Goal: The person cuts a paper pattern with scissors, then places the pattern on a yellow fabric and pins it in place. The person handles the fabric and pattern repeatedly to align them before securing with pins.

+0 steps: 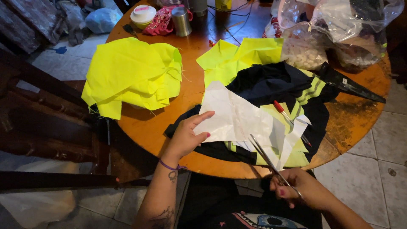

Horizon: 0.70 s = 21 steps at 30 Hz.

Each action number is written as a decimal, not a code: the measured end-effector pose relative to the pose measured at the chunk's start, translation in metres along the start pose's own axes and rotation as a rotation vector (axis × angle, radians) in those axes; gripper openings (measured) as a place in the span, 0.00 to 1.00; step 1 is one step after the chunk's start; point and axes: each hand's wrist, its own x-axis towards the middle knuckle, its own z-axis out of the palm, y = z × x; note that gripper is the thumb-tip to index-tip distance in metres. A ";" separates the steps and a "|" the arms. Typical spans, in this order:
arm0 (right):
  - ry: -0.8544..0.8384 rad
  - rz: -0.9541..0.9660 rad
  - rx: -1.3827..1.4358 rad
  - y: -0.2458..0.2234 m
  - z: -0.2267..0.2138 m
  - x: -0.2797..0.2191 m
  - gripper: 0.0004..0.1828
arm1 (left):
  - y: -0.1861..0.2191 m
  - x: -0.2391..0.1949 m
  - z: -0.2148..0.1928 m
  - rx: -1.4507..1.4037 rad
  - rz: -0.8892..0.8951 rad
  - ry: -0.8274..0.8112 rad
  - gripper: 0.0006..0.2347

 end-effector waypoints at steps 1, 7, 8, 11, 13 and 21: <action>-0.001 0.001 -0.002 0.002 0.000 0.003 0.27 | -0.002 -0.001 0.001 -0.001 -0.001 0.002 0.28; -0.012 -0.024 0.010 0.011 -0.002 0.014 0.24 | -0.016 -0.005 0.002 -0.200 -0.031 0.030 0.27; -0.006 0.025 0.021 0.010 -0.002 0.014 0.23 | -0.013 -0.006 0.001 -0.223 -0.063 0.022 0.27; -0.004 -0.006 0.030 0.020 -0.001 0.019 0.24 | -0.015 -0.006 0.003 -0.269 -0.096 -0.003 0.28; -0.006 -0.084 0.026 0.033 -0.001 0.024 0.25 | -0.015 -0.007 0.006 -0.292 -0.097 -0.019 0.28; 0.092 -0.264 0.078 0.057 0.007 0.026 0.21 | -0.014 -0.012 0.012 -0.320 -0.104 -0.048 0.28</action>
